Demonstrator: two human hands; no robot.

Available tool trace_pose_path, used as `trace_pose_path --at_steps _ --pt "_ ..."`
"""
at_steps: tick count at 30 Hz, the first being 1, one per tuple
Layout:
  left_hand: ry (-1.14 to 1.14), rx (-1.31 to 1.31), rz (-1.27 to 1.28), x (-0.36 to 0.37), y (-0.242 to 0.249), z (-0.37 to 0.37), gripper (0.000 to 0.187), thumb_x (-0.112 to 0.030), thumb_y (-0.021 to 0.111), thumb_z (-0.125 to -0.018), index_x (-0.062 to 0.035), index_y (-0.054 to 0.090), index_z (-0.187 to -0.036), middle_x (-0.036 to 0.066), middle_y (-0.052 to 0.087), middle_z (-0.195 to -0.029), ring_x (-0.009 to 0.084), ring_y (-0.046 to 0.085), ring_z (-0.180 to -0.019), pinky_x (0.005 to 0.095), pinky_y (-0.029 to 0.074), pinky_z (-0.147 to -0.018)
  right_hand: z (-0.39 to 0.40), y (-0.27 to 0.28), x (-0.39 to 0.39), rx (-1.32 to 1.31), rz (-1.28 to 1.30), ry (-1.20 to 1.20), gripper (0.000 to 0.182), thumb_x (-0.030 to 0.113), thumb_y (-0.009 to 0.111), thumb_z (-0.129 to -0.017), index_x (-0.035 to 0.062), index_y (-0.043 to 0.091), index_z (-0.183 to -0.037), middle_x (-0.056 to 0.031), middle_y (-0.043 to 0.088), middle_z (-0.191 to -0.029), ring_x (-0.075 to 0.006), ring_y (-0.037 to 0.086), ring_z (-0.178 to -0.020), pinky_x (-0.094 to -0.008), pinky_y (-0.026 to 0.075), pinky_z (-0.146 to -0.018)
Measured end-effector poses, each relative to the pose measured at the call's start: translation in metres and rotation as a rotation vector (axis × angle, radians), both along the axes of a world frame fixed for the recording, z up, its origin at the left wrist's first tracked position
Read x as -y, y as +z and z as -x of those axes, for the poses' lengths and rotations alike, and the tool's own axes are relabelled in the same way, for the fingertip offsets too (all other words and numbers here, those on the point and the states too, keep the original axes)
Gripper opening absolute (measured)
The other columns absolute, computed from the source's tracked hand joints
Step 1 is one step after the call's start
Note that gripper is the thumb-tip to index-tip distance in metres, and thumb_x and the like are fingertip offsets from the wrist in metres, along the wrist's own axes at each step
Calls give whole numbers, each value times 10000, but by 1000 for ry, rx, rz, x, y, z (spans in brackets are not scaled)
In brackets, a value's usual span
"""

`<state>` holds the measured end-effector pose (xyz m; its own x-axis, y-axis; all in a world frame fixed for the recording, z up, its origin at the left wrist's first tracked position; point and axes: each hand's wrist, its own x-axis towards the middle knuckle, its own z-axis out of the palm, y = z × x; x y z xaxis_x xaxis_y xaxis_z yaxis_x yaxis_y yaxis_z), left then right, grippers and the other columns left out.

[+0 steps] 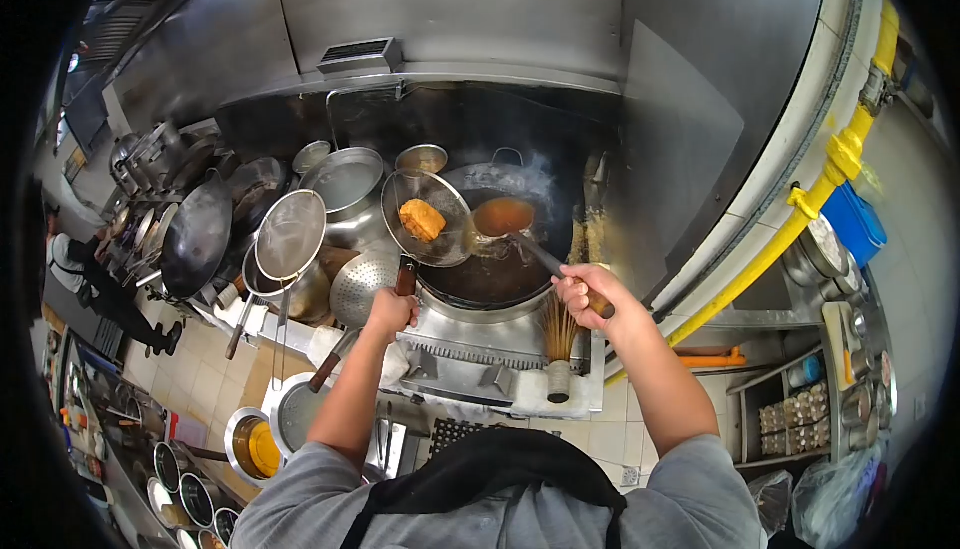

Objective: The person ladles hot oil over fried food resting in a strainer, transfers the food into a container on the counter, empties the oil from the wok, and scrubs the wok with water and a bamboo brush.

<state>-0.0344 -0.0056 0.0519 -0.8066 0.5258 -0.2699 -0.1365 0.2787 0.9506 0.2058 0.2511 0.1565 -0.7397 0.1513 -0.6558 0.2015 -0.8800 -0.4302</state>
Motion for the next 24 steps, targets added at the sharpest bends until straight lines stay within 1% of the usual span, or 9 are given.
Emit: trace_pose_path --at_steps 1,4,6,7,10,12,14,18,24 --pt "-11 24 -21 -1 0 -3 97 -34 550 -778 16 536 -696 76 550 -578 164 517 -413 293 338 -361 -1 10 3 -5 -40 11 183 142 518 -907 -14 442 -966 13 454 -620 -27 380 -393 -168 281 -303" --pt "-80 38 23 -10 3 -11 106 -39 549 -786 4 528 -691 71 548 -576 146 525 -419 273 310 -338 4 25 5 -12 -112 45 160 144 514 -910 6 440 -943 17 453 -624 -27 364 -390 -174 281 -304" --pt "-91 50 22 -17 -1 -15 110 -38 548 -787 -3 526 -685 71 550 -579 143 526 -420 268 305 -335 9 40 15 -18 -187 78 148 157 508 -913 37 438 -864 22 450 -615 -30 361 -387 -179 285 -309" --pt "-96 59 20 -21 -3 -15 115 -37 548 -788 -9 524 -679 71 552 -581 140 528 -421 264 301 -331 12 44 18 -8 -233 92 184 170 504 -915 67 420 -788 25 445 -603 -34 363 -386 -184 292 -315" --pt "-141 48 41 -28 -6 -18 120 -35 549 -792 -14 525 -676 69 555 -584 140 528 -420 264 301 -331 23 51 22 3 -284 109 202 172 499 -916 77 413 -759 28 441 -594 -38 368 -387 -187 298 -321" --pt "-149 55 46 -32 -5 -21 122 -38 550 -796 -14 528 -678 68 556 -584 141 529 -420 265 303 -331 30 46 19 -15 -245 114 196 166 499 -915 80 409 -764 21 446 -601 -42 375 -394 -192 307 -321" --pt "-155 61 54 -32 -3 -23 125 -42 552 -799 -14 531 -679 67 558 -584 142 530 -419 266 305 -332 37 47 24 4 -327 88 188 159 496 -916 84 406 -769 14 449 -607 -46 382 -401 -196 314 -321" --pt "-154 64 58 -31 -1 -26 134 -56 554 -807 -18 534 -681 64 560 -587 141 530 -421 268 312 -337 43 34 21 -8 -360 91 178 146 500 -918 82 402 -784 -2 468 -618 -59 390 -408 -206 323 -323" --pt "-136 93 51 -27 6 -26 115 -52 549 -813 -15 533 -705 64 565 -607 141 532 -432 266 319 -345 40 35 32 55 -452 114 175 139 522 -910 72 414 -789 -9 478 -614 -66 398 -414 -219 328 -335"
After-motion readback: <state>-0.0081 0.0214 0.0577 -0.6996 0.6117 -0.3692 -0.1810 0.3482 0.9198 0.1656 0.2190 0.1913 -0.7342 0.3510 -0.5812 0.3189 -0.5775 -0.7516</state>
